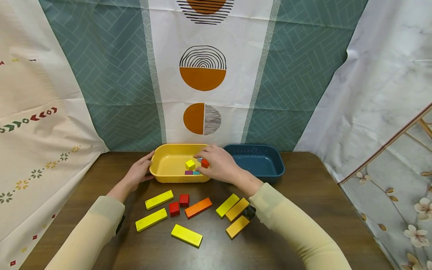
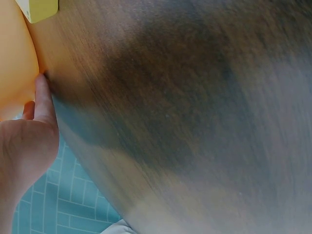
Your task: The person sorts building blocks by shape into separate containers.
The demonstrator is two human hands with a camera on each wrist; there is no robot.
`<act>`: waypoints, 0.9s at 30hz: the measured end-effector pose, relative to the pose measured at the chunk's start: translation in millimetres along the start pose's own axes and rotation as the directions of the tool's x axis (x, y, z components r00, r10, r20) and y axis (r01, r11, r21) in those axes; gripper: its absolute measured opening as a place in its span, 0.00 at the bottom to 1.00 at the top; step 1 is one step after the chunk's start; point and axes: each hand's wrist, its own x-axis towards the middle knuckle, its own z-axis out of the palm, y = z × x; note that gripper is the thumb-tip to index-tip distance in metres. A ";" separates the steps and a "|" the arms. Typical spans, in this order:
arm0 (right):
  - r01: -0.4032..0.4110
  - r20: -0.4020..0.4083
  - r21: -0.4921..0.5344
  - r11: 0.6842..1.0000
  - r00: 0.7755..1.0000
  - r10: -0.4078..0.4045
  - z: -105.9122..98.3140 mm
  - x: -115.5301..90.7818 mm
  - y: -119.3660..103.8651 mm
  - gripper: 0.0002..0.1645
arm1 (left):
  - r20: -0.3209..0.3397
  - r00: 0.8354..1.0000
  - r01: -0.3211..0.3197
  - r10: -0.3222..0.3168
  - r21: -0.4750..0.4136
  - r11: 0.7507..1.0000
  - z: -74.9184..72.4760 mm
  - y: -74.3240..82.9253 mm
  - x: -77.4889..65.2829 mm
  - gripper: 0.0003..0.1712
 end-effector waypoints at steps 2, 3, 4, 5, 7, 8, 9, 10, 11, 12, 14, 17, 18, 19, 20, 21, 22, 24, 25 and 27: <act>0.018 0.001 -0.006 1.000 1.000 -0.018 0.7 -0.3 -3.3 0.24 | 0.001 1.000 -0.001 0.001 0.001 1.000 0.2 0.4 -0.7 0.34; 0.025 0.003 -0.009 1.000 1.000 -0.025 0.9 -0.6 -5.0 0.24 | 0.001 1.000 -0.002 0.002 0.001 1.000 0.2 0.6 -1.0 0.34; 0.031 0.003 -0.006 1.000 1.000 -0.031 0.9 -0.9 -6.7 0.24 | 0.002 1.000 -0.004 0.004 0.001 1.000 0.3 0.7 -1.3 0.34; 0.038 0.003 -0.004 0.999 0.999 -0.038 1.3 -1.4 -8.2 0.24 | 0.002 1.000 -0.004 0.004 0.002 1.000 0.4 0.8 -1.5 0.34; 0.051 0.004 0.004 0.999 0.999 -0.051 1.1 -2.3 -11.7 0.24 | 0.002 1.000 -0.004 0.004 0.000 1.000 0.6 1.0 -1.7 0.34; 0.056 0.004 0.006 0.998 0.998 -0.056 1.3 -2.7 -13.3 0.24 | 0.002 1.000 -0.004 0.004 -0.001 1.000 0.5 1.0 -1.8 0.34; 0.061 0.005 0.008 0.998 0.998 -0.061 1.4 -3.1 -14.8 0.24 | 0.002 1.000 -0.005 0.005 -0.002 1.000 0.5 0.9 -1.8 0.34; 0.068 0.005 0.011 0.998 0.998 -0.068 1.7 -3.4 -16.1 0.24 | 0.002 1.000 -0.005 0.005 -0.002 1.000 0.5 0.8 -1.8 0.34; 0.073 0.007 0.012 0.997 0.997 -0.073 2.0 -3.8 -17.7 0.24 | 0.002 1.000 -0.004 0.004 -0.003 1.000 0.4 0.7 -1.8 0.34; 0.078 0.009 0.012 0.997 0.997 -0.078 2.3 -4.1 -19.2 0.24 | 0.001 1.000 -0.003 0.003 -0.004 1.000 0.3 0.5 -1.8 0.33; 0.093 0.012 0.010 0.996 0.996 -0.093 3.4 -5.0 -21.9 0.24 | 0.000 1.000 0.000 0.000 0.001 1.000 0.4 0.3 -1.8 0.34; 0.123 0.015 0.005 0.992 0.992 -0.123 5.1 -6.4 -26.3 0.24 | -0.002 1.000 0.005 -0.005 0.005 1.000 0.5 0.0 -1.9 0.34; 0.136 0.016 0.000 0.991 0.991 -0.136 5.8 -6.9 -27.8 0.23 | -0.003 1.000 0.007 -0.007 0.004 1.000 0.5 0.0 -2.0 0.34; 0.148 0.017 -0.004 0.989 0.989 -0.148 6.5 -7.5 -29.2 0.23 | -0.003 1.000 0.007 -0.007 0.005 1.000 0.5 0.0 -2.0 0.34; 0.158 0.019 -0.007 0.987 0.987 -0.158 7.2 -8.2 -30.7 0.23 | -0.003 1.000 0.007 -0.007 0.005 1.000 0.6 0.2 -2.0 0.34; 0.167 0.023 -0.009 0.986 0.986 -0.167 7.7 -8.8 -32.3 0.23 | -0.003 1.000 0.007 -0.007 0.005 1.000 0.6 0.4 -2.0 0.34; 0.174 0.028 -0.013 0.985 0.984 -0.173 8.4 -9.5 -33.7 0.23 | -0.005 1.000 0.007 -0.007 0.004 1.000 0.7 0.6 -2.0 0.34; 0.181 0.045 -0.016 0.983 0.983 -0.180 9.8 -10.5 -36.5 0.24 | -0.006 1.000 0.006 -0.006 0.005 1.000 0.8 1.2 -1.9 0.34; 0.183 0.055 -0.014 0.983 0.982 -0.182 10.2 -10.9 -38.0 0.24 | -0.006 1.000 0.005 -0.005 0.006 1.000 0.9 1.5 -1.8 0.34; 0.186 0.078 -0.014 0.983 0.980 -0.184 11.9 -11.4 -40.7 0.25 | -0.007 1.000 0.005 -0.005 0.008 1.000 1.0 1.9 -1.5 0.34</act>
